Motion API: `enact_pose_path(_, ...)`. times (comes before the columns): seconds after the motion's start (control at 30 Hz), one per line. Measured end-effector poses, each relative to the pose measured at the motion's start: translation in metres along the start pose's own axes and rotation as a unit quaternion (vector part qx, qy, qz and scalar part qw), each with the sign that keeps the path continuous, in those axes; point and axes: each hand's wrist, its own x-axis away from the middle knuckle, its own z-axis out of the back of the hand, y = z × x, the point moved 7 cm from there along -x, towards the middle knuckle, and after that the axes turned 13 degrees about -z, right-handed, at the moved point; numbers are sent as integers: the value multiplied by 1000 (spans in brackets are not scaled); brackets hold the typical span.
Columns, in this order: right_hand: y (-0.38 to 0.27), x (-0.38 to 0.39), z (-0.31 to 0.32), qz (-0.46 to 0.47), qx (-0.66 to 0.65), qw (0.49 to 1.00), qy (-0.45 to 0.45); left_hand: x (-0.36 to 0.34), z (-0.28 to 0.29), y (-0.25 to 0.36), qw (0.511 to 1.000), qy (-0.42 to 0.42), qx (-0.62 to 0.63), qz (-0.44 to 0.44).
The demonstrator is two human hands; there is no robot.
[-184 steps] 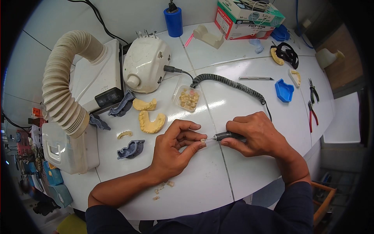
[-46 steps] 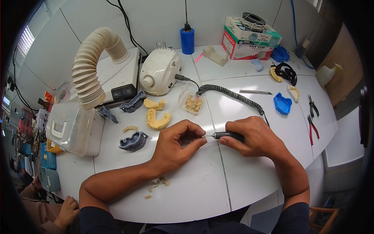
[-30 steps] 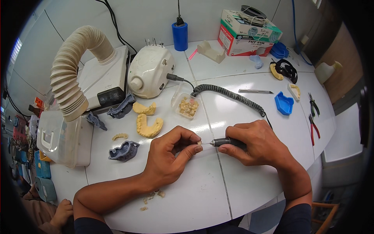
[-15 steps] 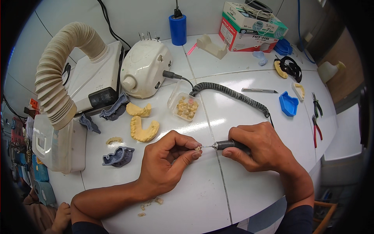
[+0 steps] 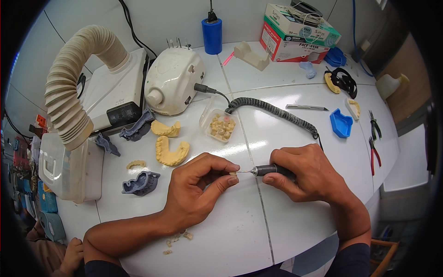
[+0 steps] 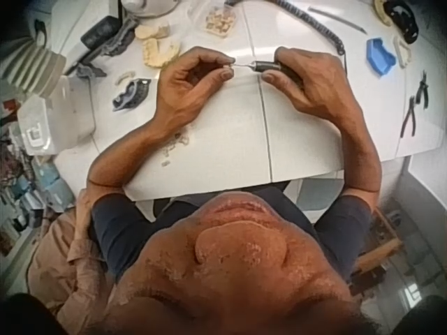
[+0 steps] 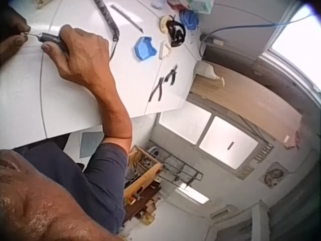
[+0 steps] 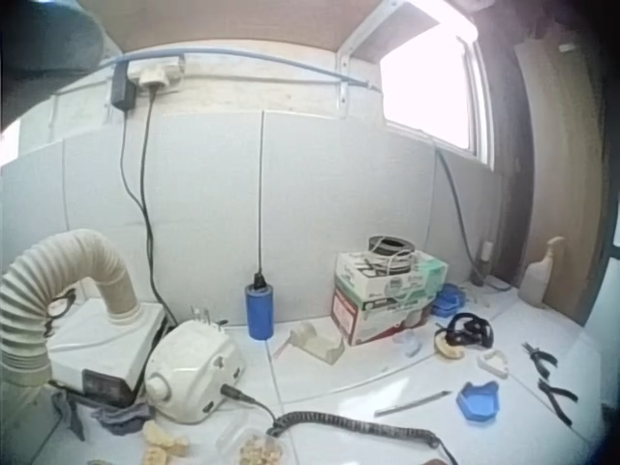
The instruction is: The recorder is polishing and finishing a dental prosthesis using a rotary tool and a precision blade.
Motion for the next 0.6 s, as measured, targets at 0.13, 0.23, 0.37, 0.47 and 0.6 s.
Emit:
enact_pose_path(0.13, -1, 1, -1, 15, -9, 1000, 11, 0, -1, 2, 1000, 19, 15, 7)
enact_pose_path(0.23, -1, 0, -1, 9, -2, 1000, 8, 0, -1, 0, 999, 23, 21, 28)
enact_pose_path(0.37, 0, 0, -2, 6, 4, 1000, 7, -1, -2, 1, 999, 14, 21, 31)
enact_pose_path(0.47, 0, 0, -1, 13, 2, 1000, 15, -1, -3, -1, 999, 13, 22, 27)
enact_pose_path(0.6, -1, 1, -1, 11, 3, 1000, 16, 1, -2, -2, 999, 32, 33, 12)
